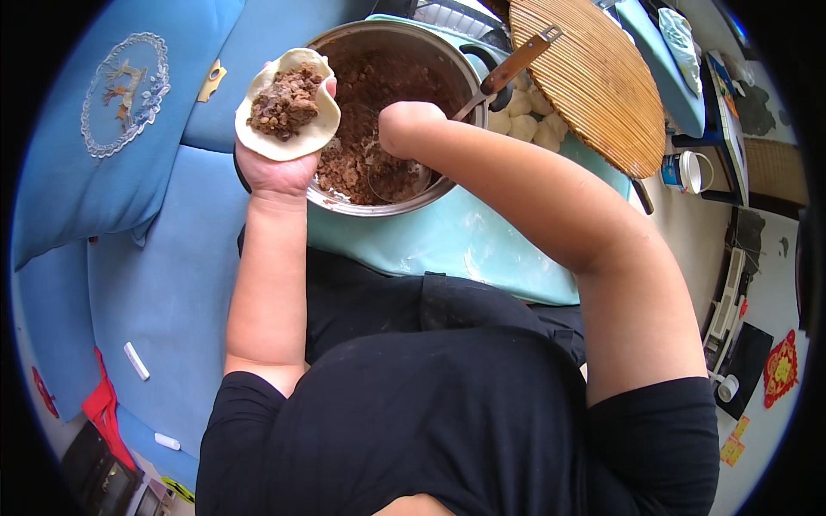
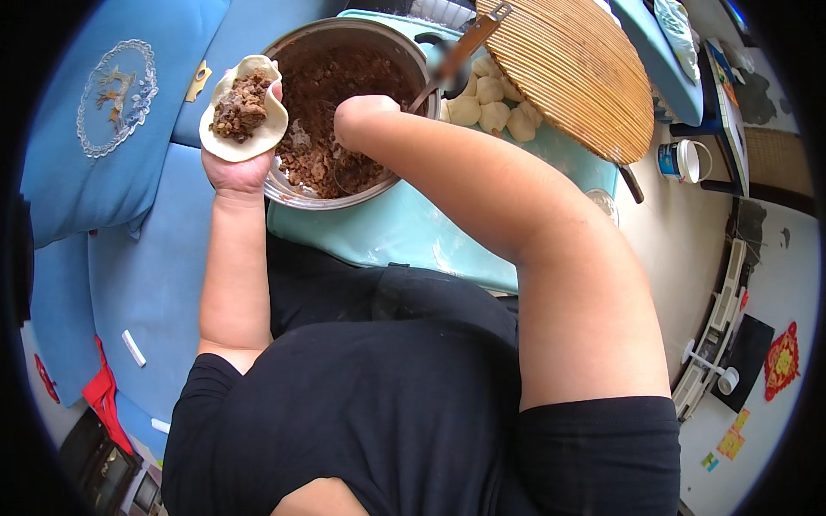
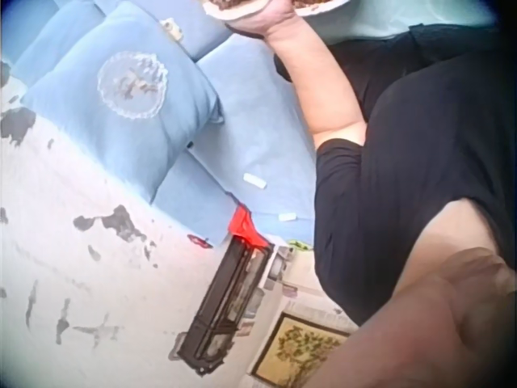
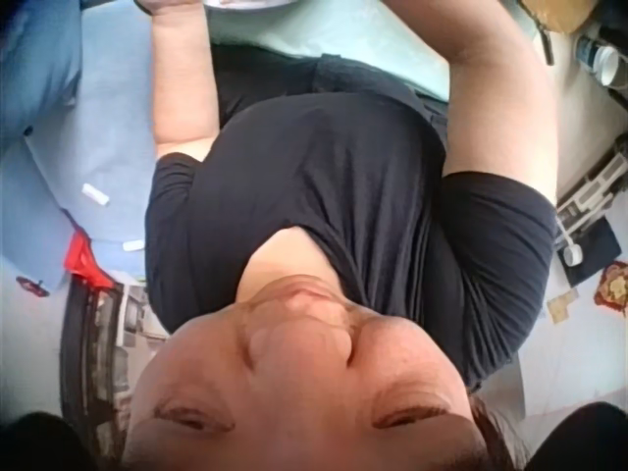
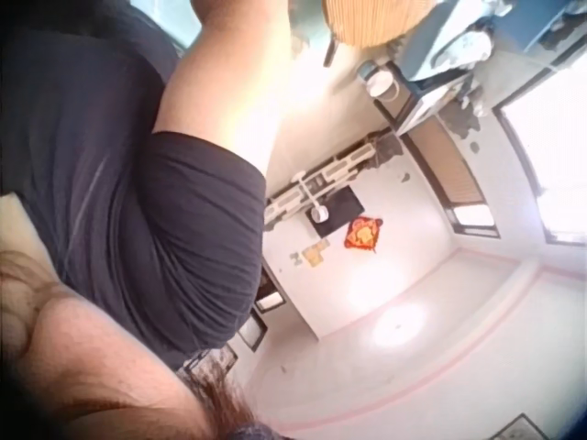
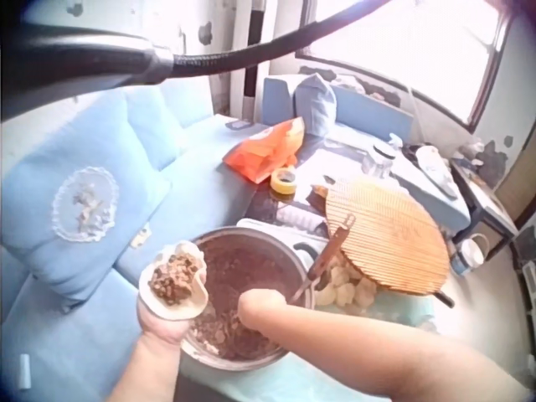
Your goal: The person prepares dumplings by scooping a meat filling from a pot onto a flat dough wrapper. They fold and pleat the dough edges to seal the filling inside, forming a round dumpling. The finished dumplings are placed on a bamboo tray. The person repeats this process for multiple dumplings.
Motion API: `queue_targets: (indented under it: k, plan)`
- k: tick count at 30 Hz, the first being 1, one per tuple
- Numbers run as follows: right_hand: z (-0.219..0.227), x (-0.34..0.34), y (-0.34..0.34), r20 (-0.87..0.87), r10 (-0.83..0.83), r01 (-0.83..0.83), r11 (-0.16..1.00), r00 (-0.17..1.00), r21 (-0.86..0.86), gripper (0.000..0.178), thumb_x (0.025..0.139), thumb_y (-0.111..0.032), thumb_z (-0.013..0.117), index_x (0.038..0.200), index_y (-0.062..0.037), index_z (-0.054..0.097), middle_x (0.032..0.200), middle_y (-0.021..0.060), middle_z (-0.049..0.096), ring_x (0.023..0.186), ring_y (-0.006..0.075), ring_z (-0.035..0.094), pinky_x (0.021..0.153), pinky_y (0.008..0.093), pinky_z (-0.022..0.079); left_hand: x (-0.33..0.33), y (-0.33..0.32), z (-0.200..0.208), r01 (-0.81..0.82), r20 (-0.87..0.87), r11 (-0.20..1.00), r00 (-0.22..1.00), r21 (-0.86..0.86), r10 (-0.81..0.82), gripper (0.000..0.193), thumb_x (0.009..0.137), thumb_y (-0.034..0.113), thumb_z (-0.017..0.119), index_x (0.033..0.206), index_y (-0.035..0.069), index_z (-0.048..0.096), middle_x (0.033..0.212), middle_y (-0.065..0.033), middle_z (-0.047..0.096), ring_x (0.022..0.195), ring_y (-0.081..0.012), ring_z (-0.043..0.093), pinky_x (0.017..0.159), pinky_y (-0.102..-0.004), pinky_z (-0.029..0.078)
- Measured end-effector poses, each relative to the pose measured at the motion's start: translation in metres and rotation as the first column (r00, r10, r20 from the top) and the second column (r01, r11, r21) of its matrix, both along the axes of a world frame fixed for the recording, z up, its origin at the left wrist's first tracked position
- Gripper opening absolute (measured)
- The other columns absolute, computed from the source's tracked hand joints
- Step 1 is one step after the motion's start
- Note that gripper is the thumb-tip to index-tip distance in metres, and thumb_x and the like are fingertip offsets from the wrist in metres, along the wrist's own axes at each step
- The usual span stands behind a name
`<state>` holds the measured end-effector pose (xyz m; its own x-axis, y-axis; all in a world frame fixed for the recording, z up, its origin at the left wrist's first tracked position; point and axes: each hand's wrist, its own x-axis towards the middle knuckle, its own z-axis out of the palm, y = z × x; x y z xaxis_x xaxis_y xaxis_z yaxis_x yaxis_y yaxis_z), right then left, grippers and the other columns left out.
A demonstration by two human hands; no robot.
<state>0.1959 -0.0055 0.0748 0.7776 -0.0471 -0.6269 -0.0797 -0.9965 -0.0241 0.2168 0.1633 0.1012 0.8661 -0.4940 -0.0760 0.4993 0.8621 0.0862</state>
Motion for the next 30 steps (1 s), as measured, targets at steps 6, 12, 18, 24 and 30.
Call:
queue_targets:
  k: [6,12,18,24,30]
  plan:
    - [0.003,-0.017,0.022,-0.11,0.054,-0.037,0.987,0.992,0.154,0.026,0.078,-0.018,0.05,0.092,-0.0072,0.069,0.093,0.0134,0.066,0.087,0.0275,0.064,0.073,0.0376,0.051,-0.001,0.001,-0.001,-0.021,-0.017,1.0,1.0,0.022,0.021,0.035,0.091,0.027,0.04,0.114,0.006,0.056,0.117,-0.0181,0.056,0.109,-0.0377,0.052,0.093,-0.0552,0.042]
    - [-0.011,-0.019,0.031,-0.234,0.353,-0.29,0.92,0.906,0.265,0.028,0.082,-0.021,0.047,0.089,-0.0032,0.067,0.089,0.0146,0.065,0.082,0.0292,0.062,0.072,0.0413,0.049,0.0,-0.001,-0.002,-0.02,-0.025,0.999,0.999,0.028,0.021,0.034,0.091,0.027,0.041,0.113,0.007,0.057,0.115,-0.018,0.056,0.107,-0.0376,0.053,0.092,-0.0551,0.043]
    - [0.048,-0.025,-0.002,-0.515,-0.043,0.313,0.837,0.856,0.45,0.021,0.084,-0.022,0.049,0.072,-0.0087,0.06,0.06,0.0016,0.049,0.052,0.0143,0.046,0.046,0.0304,0.036,-0.002,-0.002,-0.001,-0.048,-0.038,0.999,0.998,0.027,0.049,0.033,0.091,0.027,0.042,0.112,0.007,0.057,0.115,-0.0179,0.057,0.107,-0.0372,0.053,0.092,-0.0542,0.044]
    - [0.089,-0.034,-0.051,-0.473,-0.346,0.585,0.54,0.81,0.606,0.024,0.086,-0.024,0.05,0.07,-0.0066,0.057,0.049,-0.0037,0.04,0.039,0.006,0.034,0.037,0.0226,0.024,-0.002,0.001,-0.003,0.051,0.065,0.995,0.997,-0.089,-0.045,0.035,0.092,0.025,0.04,0.116,0.005,0.055,0.119,-0.0189,0.054,0.111,-0.0385,0.05,0.094,-0.0531,0.042]
    - [0.134,-0.031,-0.039,-0.254,-0.498,0.5,0.459,0.83,0.735,0.023,0.087,-0.022,0.05,0.074,-0.0048,0.058,0.05,-0.0046,0.042,0.039,0.0033,0.034,0.036,0.0193,0.023,-0.003,-0.002,-0.003,-0.035,-0.012,0.998,0.999,-0.043,0.034,0.048,0.092,0.045,0.031,0.117,0.01,0.053,0.118,-0.0149,0.055,0.108,-0.0356,0.052,0.093,-0.0558,0.041]
